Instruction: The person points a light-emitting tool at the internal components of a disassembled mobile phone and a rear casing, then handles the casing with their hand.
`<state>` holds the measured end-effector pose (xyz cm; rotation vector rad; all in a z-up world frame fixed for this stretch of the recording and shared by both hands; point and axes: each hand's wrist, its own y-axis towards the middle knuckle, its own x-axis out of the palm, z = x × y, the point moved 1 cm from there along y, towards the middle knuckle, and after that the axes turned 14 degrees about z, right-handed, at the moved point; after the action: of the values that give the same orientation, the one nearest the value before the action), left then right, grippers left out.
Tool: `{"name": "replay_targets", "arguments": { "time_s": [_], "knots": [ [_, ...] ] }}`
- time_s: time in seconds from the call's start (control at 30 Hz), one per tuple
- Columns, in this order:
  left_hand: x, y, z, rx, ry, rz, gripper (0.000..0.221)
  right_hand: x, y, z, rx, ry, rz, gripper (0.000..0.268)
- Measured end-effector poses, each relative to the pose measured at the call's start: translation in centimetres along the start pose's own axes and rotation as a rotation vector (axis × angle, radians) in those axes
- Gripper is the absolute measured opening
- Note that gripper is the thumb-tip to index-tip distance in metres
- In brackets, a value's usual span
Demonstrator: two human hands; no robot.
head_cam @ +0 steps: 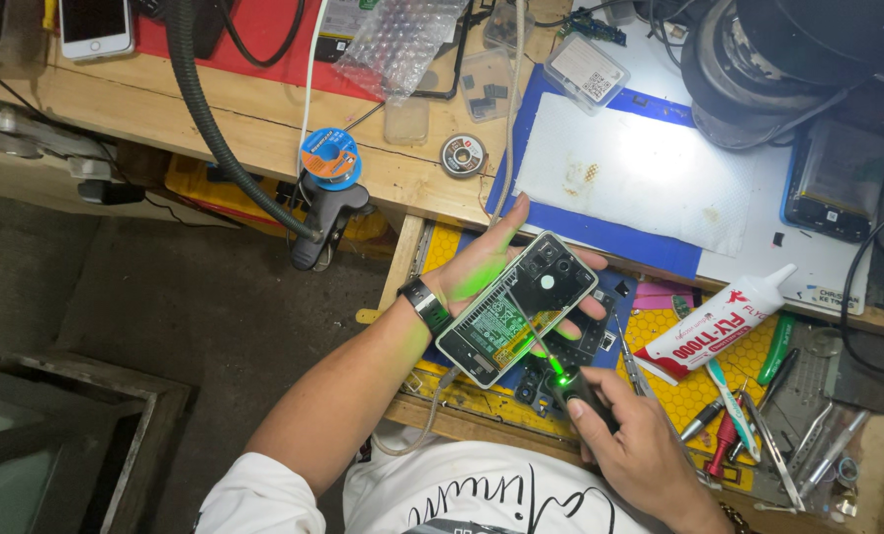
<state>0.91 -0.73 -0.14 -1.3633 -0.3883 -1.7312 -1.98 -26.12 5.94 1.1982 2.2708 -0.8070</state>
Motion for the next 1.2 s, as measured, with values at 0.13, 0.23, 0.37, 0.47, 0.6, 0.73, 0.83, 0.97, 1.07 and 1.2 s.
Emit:
{"name": "replay_targets", "arguments": {
  "time_s": [0.13, 0.23, 0.37, 0.47, 0.6, 0.73, 0.83, 0.97, 1.07, 1.2],
  "knots": [
    [-0.2, -0.1, 0.0, -0.013, -0.029, -0.011, 0.109, 0.1, -0.1, -0.6, 0.004, -0.001, -0.012, 0.035],
    [-0.6, 0.1, -0.1, -0.009, -0.018, -0.03, 0.109, 0.2, -0.4, -0.5, 0.015, -0.061, -0.016, 0.036],
    [-0.8, 0.3, -0.2, 0.016, 0.019, -0.056, 0.109, 0.6, -0.4, -0.3, -0.049, -0.062, -0.02, 0.037],
    [-0.7, 0.2, -0.1, 0.021, 0.037, -0.046, 0.109, 0.6, -0.4, -0.1, -0.089, -0.068, -0.012, 0.04],
    [-0.7, 0.1, -0.2, 0.004, -0.002, -0.061, 0.108, 0.2, -0.3, 0.0, -0.034, -0.133, -0.012, 0.041],
    [-0.9, 0.4, -0.1, 0.028, 0.009, -0.096, 0.107, 0.1, -0.5, -0.1, -0.06, -0.157, -0.051, 0.044],
    [-1.2, 0.4, -0.5, 0.039, 0.011, -0.099, 0.107, 0.0, -0.8, 0.0, -0.036, -0.221, -0.046, 0.044],
    [-1.2, 0.5, -0.1, 0.024, 0.006, -0.095, 0.107, 0.1, -0.8, -0.2, -0.055, -0.119, -0.073, 0.044],
    [-1.1, 0.1, -0.4, 0.0, -0.029, -0.087, 0.107, 0.1, -1.0, 0.2, -0.078, -0.131, -0.039, 0.043],
    [-0.5, -0.3, -0.2, 0.014, -0.073, -0.114, 0.106, 0.1, -1.1, 1.0, -0.082, -0.153, -0.106, 0.044]
  ]
}}
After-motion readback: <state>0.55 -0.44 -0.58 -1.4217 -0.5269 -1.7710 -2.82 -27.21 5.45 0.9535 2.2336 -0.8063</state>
